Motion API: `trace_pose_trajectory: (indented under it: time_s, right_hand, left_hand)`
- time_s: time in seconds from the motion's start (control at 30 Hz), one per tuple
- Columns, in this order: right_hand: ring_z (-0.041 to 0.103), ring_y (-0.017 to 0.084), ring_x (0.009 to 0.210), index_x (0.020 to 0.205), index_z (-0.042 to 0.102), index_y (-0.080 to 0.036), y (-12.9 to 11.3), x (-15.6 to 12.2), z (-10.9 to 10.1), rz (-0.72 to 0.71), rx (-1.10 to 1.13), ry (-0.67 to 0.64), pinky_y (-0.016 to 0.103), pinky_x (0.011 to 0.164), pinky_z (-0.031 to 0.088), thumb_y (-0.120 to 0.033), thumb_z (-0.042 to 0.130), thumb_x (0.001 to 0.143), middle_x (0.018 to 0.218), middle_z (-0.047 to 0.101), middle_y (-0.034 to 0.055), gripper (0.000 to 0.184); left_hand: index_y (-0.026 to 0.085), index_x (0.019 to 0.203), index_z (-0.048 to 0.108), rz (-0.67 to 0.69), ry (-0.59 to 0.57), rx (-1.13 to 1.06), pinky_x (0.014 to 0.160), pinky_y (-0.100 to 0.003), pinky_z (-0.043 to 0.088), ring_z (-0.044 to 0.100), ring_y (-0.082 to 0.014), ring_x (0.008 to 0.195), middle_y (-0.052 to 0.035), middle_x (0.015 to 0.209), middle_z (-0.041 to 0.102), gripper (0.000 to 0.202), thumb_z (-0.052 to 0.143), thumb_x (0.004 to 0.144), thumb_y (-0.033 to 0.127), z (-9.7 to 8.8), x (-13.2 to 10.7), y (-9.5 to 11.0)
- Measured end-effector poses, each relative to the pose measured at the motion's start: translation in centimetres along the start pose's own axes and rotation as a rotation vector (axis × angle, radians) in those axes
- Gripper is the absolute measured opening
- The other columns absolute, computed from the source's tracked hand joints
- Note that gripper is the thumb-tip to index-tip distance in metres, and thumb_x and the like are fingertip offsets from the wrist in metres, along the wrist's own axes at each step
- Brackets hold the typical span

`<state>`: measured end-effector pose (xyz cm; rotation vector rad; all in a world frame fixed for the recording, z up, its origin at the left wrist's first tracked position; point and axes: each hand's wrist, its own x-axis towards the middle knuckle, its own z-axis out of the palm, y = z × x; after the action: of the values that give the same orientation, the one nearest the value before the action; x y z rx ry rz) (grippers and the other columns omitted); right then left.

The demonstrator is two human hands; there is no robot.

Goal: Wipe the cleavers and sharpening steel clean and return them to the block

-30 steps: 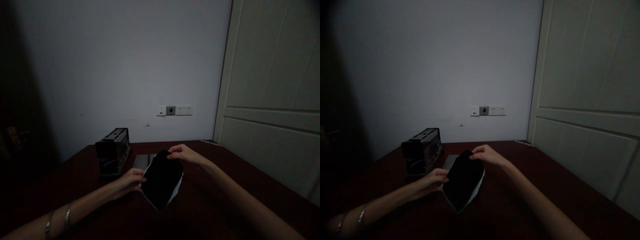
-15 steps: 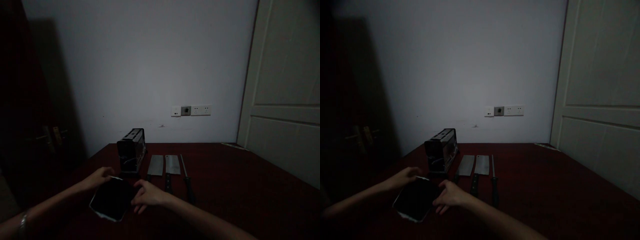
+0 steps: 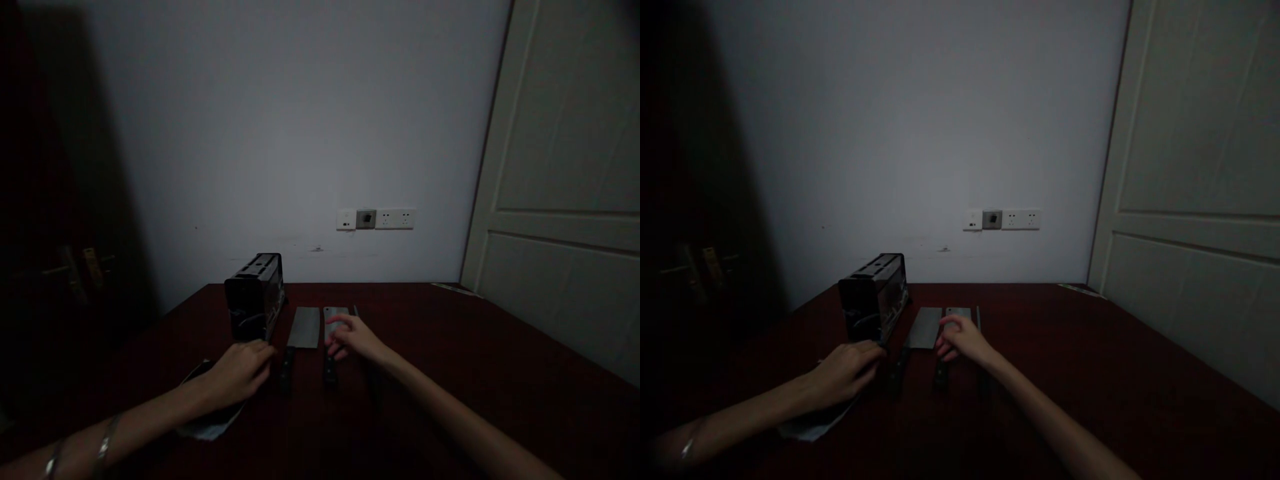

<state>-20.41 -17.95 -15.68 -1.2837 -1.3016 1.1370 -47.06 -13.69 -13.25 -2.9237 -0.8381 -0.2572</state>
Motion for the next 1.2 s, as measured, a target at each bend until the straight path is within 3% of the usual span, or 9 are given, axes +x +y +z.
trace_pose_trajectory:
  time_s: [0.13, 0.23, 0.3, 0.5, 0.63, 0.73, 0.93, 1.1, 1.2]
  right_hand:
    - [0.063, 0.013, 0.060, 0.101, 0.047, -0.016, 2.0, 0.8, -4.8, -0.057, -0.130, 0.267, 0.025, 0.053, 0.050, -0.017, 0.041, 0.074, 0.072, 0.063, 0.0024, 0.028]
    - [0.062, 0.015, 0.063, 0.098, 0.051, -0.014, 4.5, 1.0, -8.2, -0.075, -0.313, 0.458, 0.025, 0.055, 0.048, -0.015, 0.040, 0.071, 0.072, 0.064, 0.0046, 0.029]
    - [0.062, 0.017, 0.071, 0.092, 0.056, -0.014, 6.0, 0.7, -10.3, -0.091, -0.463, 0.552, 0.027, 0.065, 0.047, -0.015, 0.045, 0.070, 0.075, 0.065, 0.0061, 0.025]
    - [0.058, 0.021, 0.093, 0.093, 0.061, -0.012, 9.1, 0.0, -13.9, -0.106, -0.810, 0.632, 0.031, 0.086, 0.039, -0.013, 0.043, 0.074, 0.097, 0.064, 0.0122, 0.026]
    - [0.055, 0.022, 0.097, 0.094, 0.061, -0.008, 9.6, 0.0, -14.0, -0.121, -0.956, 0.585, 0.030, 0.088, 0.037, -0.012, 0.043, 0.075, 0.100, 0.062, 0.0149, 0.025]
    - [0.054, 0.020, 0.097, 0.092, 0.061, -0.010, 9.4, -0.3, -13.5, -0.126, -1.029, 0.549, 0.028, 0.088, 0.037, -0.010, 0.044, 0.076, 0.100, 0.062, 0.0136, 0.024]
    - [0.054, 0.023, 0.096, 0.092, 0.060, -0.012, 7.4, -1.2, -12.2, -0.027, -1.084, 0.601, 0.031, 0.081, 0.038, -0.021, 0.042, 0.081, 0.099, 0.062, 0.0151, 0.023]
    - [0.060, 0.021, 0.063, 0.063, 0.061, -0.015, 5.6, -2.2, -9.5, 0.088, -1.022, 0.475, 0.027, 0.054, 0.037, -0.046, 0.044, 0.080, 0.067, 0.064, 0.0101, 0.039]
    - [0.058, 0.017, 0.054, 0.053, 0.058, -0.015, 5.3, -3.0, -7.3, 0.110, -0.966, 0.359, 0.024, 0.047, 0.033, -0.050, 0.046, 0.078, 0.055, 0.061, 0.0070, 0.044]
  left_hand:
    - [0.017, 0.090, 0.063, -0.058, 0.154, -0.309, 0.074, -0.024, 0.042, 0.060, -0.0162, 0.083, -0.0047, 0.089, 0.066, 0.026, 0.041, 0.079, 0.019, 1.1, 5.1, 1.6]
    - [0.015, 0.080, 0.066, -0.208, 0.283, -0.631, 0.066, -0.024, 0.044, 0.060, -0.0154, 0.069, -0.0027, 0.075, 0.067, 0.022, 0.046, 0.072, 0.018, 2.4, 9.2, 1.7]
    - [0.014, 0.079, 0.065, -0.324, 0.367, -0.796, 0.058, -0.023, 0.044, 0.059, -0.0146, 0.060, -0.0022, 0.070, 0.066, 0.022, 0.045, 0.070, 0.016, 3.2, 11.7, 1.2]
    - [0.012, 0.090, 0.064, -0.617, 0.612, -0.851, 0.078, -0.028, 0.045, 0.059, -0.0173, 0.088, -0.0077, 0.091, 0.065, 0.025, 0.043, 0.076, 0.011, 6.0, 16.9, -1.9]
    - [0.011, 0.099, 0.058, -0.813, 0.625, -0.856, 0.078, -0.035, 0.047, 0.058, -0.0171, 0.089, -0.0074, 0.099, 0.060, 0.020, 0.050, 0.086, 0.023, 8.0, 18.0, -3.6]
    - [0.013, 0.104, 0.055, -0.842, 0.586, -0.820, 0.077, -0.037, 0.049, 0.058, -0.0169, 0.089, -0.0065, 0.103, 0.058, 0.027, 0.051, 0.086, 0.032, 8.7, 17.8, -3.9]
    - [0.012, 0.088, 0.060, -0.646, 0.412, -0.587, 0.078, -0.025, 0.044, 0.060, -0.0162, 0.090, -0.0078, 0.093, 0.065, 0.017, 0.044, 0.081, 0.013, 6.4, 16.3, -2.0]
    - [0.015, 0.085, 0.060, -0.495, 0.221, -0.287, 0.078, -0.034, 0.043, 0.060, -0.0247, 0.092, -0.0109, 0.095, 0.065, 0.018, 0.048, 0.076, 0.024, 3.9, 13.6, -0.2]
    - [0.015, 0.077, 0.062, -0.439, 0.116, -0.167, 0.077, -0.036, 0.043, 0.061, -0.0281, 0.091, -0.0129, 0.090, 0.066, 0.022, 0.048, 0.076, 0.032, 3.5, 11.7, 1.1]
